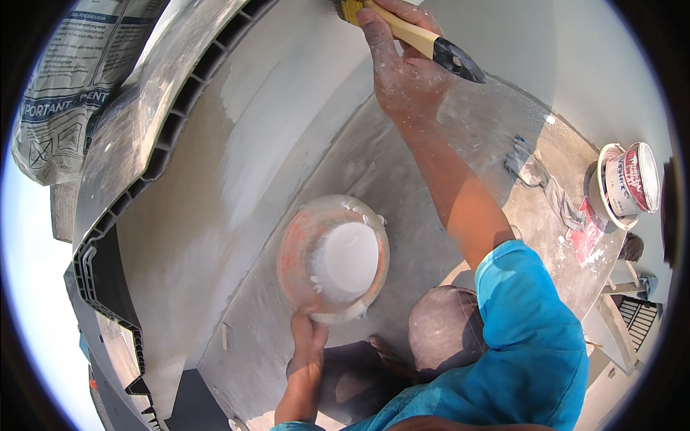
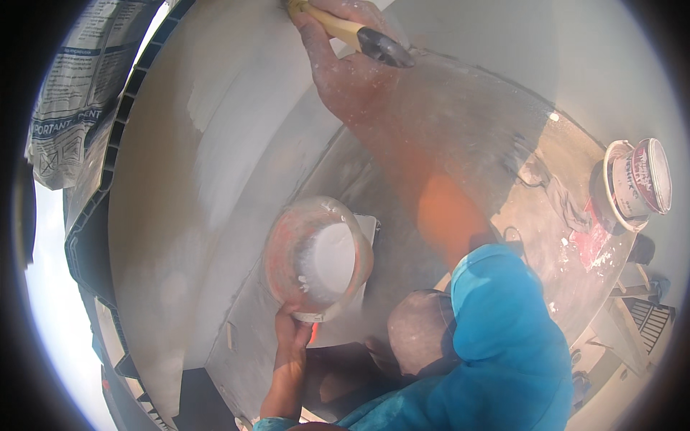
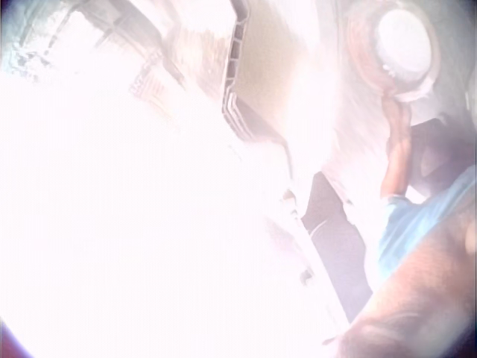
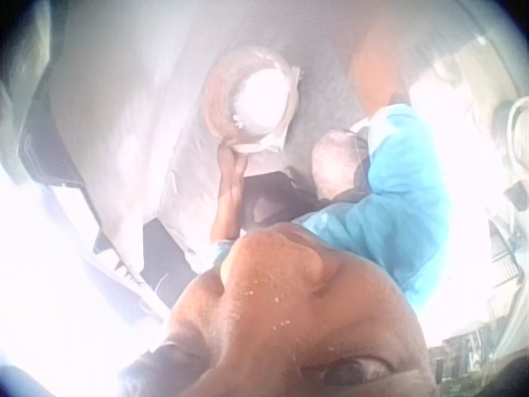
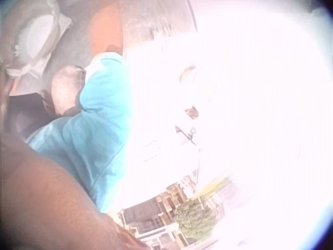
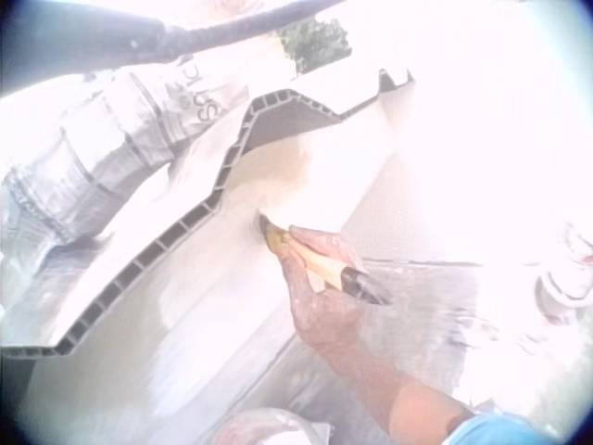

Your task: The person paints a curved wall section using a paintbrush and a small bucket of white paint. They repeatedly dip the brush into the bucket and apply paint to the wall surface, occasionally adjusting position while remaining crouched.

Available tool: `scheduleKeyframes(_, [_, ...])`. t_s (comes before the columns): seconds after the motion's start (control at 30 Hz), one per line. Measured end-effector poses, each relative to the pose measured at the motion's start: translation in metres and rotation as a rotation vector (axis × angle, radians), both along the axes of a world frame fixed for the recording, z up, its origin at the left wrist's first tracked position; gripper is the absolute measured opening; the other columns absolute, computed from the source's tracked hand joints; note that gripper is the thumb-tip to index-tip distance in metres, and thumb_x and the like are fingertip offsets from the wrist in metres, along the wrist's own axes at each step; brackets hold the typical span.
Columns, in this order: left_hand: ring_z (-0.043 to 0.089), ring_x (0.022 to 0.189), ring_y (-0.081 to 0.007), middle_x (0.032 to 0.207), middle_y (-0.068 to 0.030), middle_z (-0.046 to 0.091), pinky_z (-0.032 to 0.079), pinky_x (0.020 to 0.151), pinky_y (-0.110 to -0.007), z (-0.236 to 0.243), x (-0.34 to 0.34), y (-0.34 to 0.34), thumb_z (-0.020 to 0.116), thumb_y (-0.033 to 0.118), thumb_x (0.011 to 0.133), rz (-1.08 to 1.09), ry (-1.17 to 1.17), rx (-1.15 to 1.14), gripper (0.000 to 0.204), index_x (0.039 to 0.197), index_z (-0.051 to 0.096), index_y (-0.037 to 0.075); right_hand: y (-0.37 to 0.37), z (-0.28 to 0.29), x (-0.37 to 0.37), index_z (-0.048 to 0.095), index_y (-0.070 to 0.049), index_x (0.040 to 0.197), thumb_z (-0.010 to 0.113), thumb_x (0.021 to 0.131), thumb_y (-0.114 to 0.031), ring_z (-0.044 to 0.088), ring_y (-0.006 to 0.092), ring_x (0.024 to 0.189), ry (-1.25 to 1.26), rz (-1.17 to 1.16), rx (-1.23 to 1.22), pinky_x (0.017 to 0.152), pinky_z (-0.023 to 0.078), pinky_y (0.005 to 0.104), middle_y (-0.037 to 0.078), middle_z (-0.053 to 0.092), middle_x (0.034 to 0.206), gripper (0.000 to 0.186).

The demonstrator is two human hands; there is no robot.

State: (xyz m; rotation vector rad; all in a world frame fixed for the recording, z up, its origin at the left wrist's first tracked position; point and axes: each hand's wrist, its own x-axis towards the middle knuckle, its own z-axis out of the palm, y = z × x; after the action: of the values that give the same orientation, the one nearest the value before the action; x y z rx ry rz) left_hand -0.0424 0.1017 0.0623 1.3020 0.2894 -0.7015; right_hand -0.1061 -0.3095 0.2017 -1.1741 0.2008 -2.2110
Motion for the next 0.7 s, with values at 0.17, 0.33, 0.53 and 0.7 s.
scheduleKeyframes(0.17, [0.061, 0.121, -0.0325, 0.13, -0.0175, 0.059, 0.052, 0.105, -0.049, -0.007, 0.003, 0.0, 0.056, 0.001, 0.086, 0.023, 0.0, 0.075, 0.054, 0.138, 0.047, -0.006, 0.16, -0.004, 0.054, 0.072, -0.01, 0.099, 0.086, 0.074, -0.008, 0.066, 0.0216, 0.081, 0.063, 0.244, -0.304, 0.066, 0.056, 0.0301, 0.003, 0.069, 0.097, 0.029])
scheduleKeyframes(0.33, [0.062, 0.119, -0.0316, 0.128, -0.0166, 0.059, 0.054, 0.102, -0.048, -0.002, 0.004, 0.01, 0.057, 0.002, 0.087, 0.026, -0.021, 0.091, 0.052, 0.138, 0.047, -0.004, 0.127, 0.007, 0.037, 0.073, -0.009, 0.1, 0.085, 0.08, -0.006, 0.07, 0.0209, 0.084, 0.007, 0.317, -0.247, 0.071, 0.057, 0.03, 0.006, 0.072, 0.098, 0.023])
scheduleKeyframes(0.53, [0.065, 0.113, -0.0293, 0.125, -0.015, 0.061, 0.058, 0.095, -0.046, -0.005, 0.009, 0.019, 0.055, 0.003, 0.089, 0.033, -0.016, 0.071, 0.048, 0.136, 0.048, -0.003, -0.025, -0.001, 0.002, 0.07, 0.003, 0.111, 0.077, 0.094, -0.01, 0.067, 0.0156, 0.09, -0.066, 0.173, 0.178, 0.08, 0.056, 0.0288, 0.01, 0.071, 0.103, 0.022])
scheduleKeyframes(0.7, [0.067, 0.107, -0.0274, 0.119, -0.0114, 0.062, 0.062, 0.085, -0.043, -0.015, 0.021, 0.029, 0.054, 0.001, 0.089, 0.018, -0.02, 0.031, 0.045, 0.135, 0.05, 0.002, 0.118, 0.01, 0.044, 0.075, -0.003, 0.098, 0.087, 0.078, -0.004, 0.07, 0.0203, 0.079, 0.033, 0.036, -0.248, 0.067, 0.057, 0.0263, 0.009, 0.074, 0.095, 0.023])
